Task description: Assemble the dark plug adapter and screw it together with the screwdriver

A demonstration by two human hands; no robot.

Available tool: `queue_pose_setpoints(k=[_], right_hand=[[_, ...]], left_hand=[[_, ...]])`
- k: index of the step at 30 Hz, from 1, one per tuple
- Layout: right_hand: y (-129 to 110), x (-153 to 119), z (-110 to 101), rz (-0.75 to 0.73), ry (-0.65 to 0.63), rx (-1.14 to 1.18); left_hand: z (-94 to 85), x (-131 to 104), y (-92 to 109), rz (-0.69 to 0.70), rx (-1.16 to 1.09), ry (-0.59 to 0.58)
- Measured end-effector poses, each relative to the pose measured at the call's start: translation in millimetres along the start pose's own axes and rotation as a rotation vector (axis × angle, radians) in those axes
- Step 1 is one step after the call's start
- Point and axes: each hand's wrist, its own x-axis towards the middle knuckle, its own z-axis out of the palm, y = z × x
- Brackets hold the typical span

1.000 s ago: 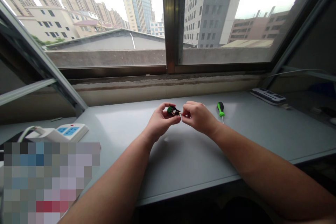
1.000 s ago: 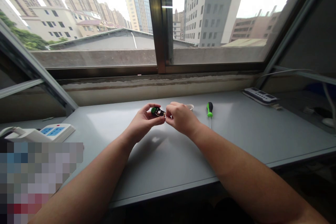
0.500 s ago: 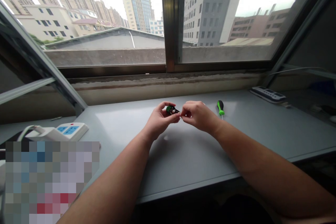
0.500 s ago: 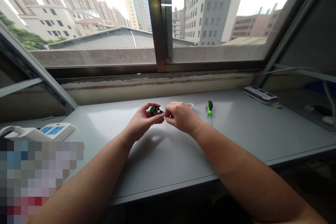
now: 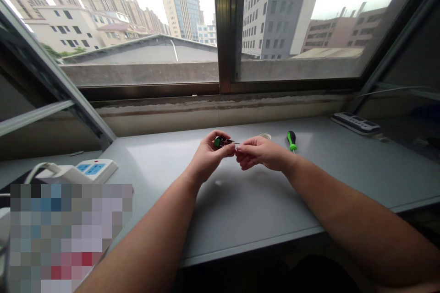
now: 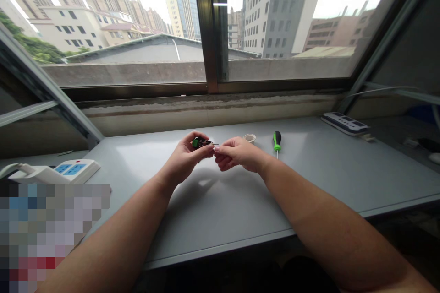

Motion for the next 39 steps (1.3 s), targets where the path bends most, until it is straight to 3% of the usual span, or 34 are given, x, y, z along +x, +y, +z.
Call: queue_pose_setpoints(k=[9, 21, 27, 33, 39], right_hand=[[1, 0, -4, 0.083, -0.055, 0.29], [0, -2, -1, 0.038, -0.032, 0.28], [-1, -2, -1, -0.043, 0.049, 0.055], [-3, -6, -1, -0.464, 0.158, -0.372], [-5, -11, 0, -0.628, 0.242, -0.692]], left_hand=[[-3.0, 1, -1, -0.035, -0.001, -0.028], [-5.6, 1, -2, -0.068, -0.005, -0.031], [-4.2, 0, 2, -0.065, 0.03, -0.026], [-1.5, -2, 6, -0.063, 0.073, -0.056], [0.1, -3, 6, -0.064, 0.07, -0.066]])
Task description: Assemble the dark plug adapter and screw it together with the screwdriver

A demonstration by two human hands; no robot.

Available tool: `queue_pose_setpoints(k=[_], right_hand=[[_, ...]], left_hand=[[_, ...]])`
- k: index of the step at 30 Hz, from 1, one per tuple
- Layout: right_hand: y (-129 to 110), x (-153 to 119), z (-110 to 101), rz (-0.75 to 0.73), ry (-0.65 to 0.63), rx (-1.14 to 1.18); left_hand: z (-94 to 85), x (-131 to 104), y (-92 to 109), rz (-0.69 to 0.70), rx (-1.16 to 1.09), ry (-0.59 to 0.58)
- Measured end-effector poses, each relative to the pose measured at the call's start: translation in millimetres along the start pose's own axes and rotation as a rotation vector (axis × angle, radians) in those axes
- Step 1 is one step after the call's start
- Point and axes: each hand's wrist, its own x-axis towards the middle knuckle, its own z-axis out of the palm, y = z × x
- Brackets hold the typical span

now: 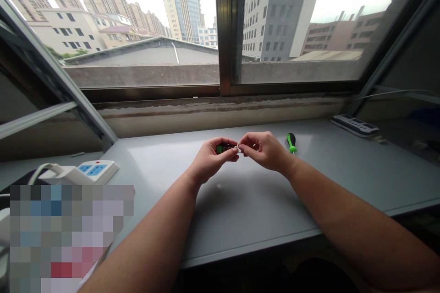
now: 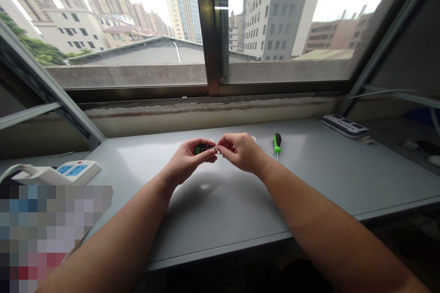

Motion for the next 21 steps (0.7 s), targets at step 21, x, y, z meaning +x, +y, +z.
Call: queue_pose_setpoints(k=[21], right_hand=[[3.5, 6.0, 7.2, 0.501, -0.166, 0.575]], left_hand=[[-2.1, 1.7, -2.0, 0.02, 0.023, 0.11]])
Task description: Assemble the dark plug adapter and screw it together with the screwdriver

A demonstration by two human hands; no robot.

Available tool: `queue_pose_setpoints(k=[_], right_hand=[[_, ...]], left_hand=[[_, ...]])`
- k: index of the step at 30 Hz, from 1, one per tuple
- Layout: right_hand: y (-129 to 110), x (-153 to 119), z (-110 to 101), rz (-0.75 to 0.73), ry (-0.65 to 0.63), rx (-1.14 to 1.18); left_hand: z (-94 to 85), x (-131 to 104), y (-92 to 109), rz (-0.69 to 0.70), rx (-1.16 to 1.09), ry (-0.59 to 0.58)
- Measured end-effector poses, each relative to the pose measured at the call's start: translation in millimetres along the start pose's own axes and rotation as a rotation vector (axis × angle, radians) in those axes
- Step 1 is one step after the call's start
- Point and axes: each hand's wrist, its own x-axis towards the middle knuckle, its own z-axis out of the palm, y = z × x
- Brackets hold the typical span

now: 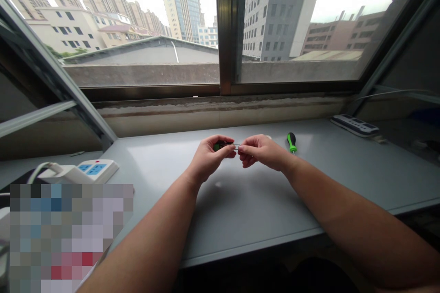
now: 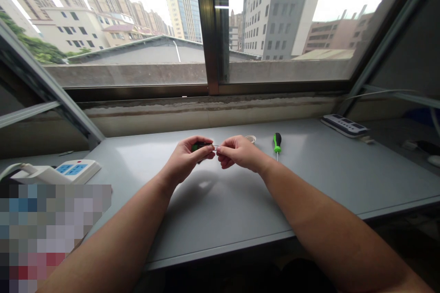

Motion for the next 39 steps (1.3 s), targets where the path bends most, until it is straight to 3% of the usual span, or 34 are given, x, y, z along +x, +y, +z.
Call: queue_pose_setpoints(k=[8, 15, 27, 34, 37, 39], right_hand=[[0, -1, -1, -0.005, -0.021, -0.012], [2, 1, -6, -0.117, 0.047, -0.066], [4, 4, -4, -0.067, 0.015, -0.014], [8, 4, -14, -0.152, -0.012, -0.184], [8, 4, -28, -0.233, 0.053, -0.369], [7, 3, -34, -0.269, 0.062, -0.366]], left_hand=[[-2.2, 1, -2, -0.028, -0.027, -0.019], [0.7, 1, 0, -0.03, -0.038, -0.069], [-3.5, 1, -4, -0.066, -0.077, -0.1], [-4.5, 3, -4, -0.043, -0.042, -0.071], [-5.6, 3, -3, -0.048, -0.056, -0.068], [-5.9, 2, -3, -0.049, -0.065, -0.085]])
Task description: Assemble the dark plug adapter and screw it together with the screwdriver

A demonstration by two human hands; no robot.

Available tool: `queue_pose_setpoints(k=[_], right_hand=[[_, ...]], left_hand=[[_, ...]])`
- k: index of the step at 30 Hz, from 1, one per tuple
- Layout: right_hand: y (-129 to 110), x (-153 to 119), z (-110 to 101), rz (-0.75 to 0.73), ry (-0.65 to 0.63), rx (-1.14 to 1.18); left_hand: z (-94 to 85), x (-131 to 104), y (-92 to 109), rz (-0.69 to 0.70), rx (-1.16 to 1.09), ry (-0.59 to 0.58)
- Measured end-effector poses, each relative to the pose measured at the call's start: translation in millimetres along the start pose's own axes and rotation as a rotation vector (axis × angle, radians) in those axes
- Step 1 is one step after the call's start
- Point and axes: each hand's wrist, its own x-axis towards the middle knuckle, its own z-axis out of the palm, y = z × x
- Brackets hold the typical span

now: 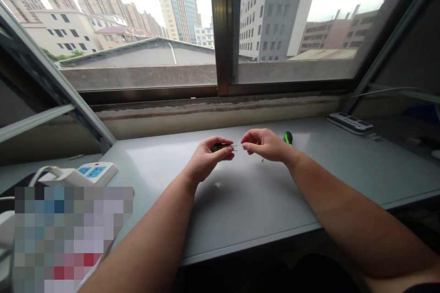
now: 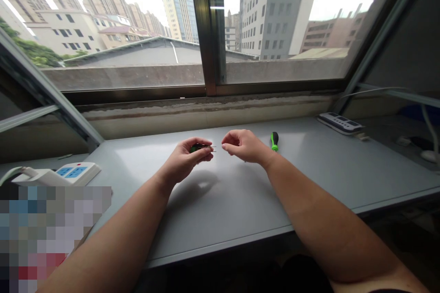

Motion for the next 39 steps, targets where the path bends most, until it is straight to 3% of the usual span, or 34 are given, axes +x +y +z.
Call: queue_pose_setpoints(k=[6, 11, 22, 24, 28, 31, 34, 39], right_hand=[[-8, -1, 12, -0.041, -0.177, 0.293], [-11, 0, 25, -0.017, -0.132, 0.371], [-5, 4, 20, -0.026, -0.096, 0.3], [-2, 6, 5, -0.058, 0.008, 0.208], [13, 7, -42, -0.013, 0.559, -0.256], [22, 6, -61, 0.064, 0.692, -0.459], [21, 6, -47, -0.021, 0.573, -0.52], [13, 11, 30, -0.333, 0.078, -0.619]], left_hand=[[1.9, -3, 2, 0.023, -0.006, -0.046], [1.6, -4, 4, 0.002, 0.005, -0.047], [-3.1, -1, -1, -0.031, 0.019, -0.013], [-4.9, 1, 0, -0.035, 0.001, 0.063], [-8.9, 6, 3, -0.032, -0.15, 0.241], [-12.0, 9, 5, -0.025, -0.218, 0.305], [-16.7, 10, 9, -0.018, -0.262, 0.385], [-26.7, 13, 12, 0.009, -0.289, 0.531]])
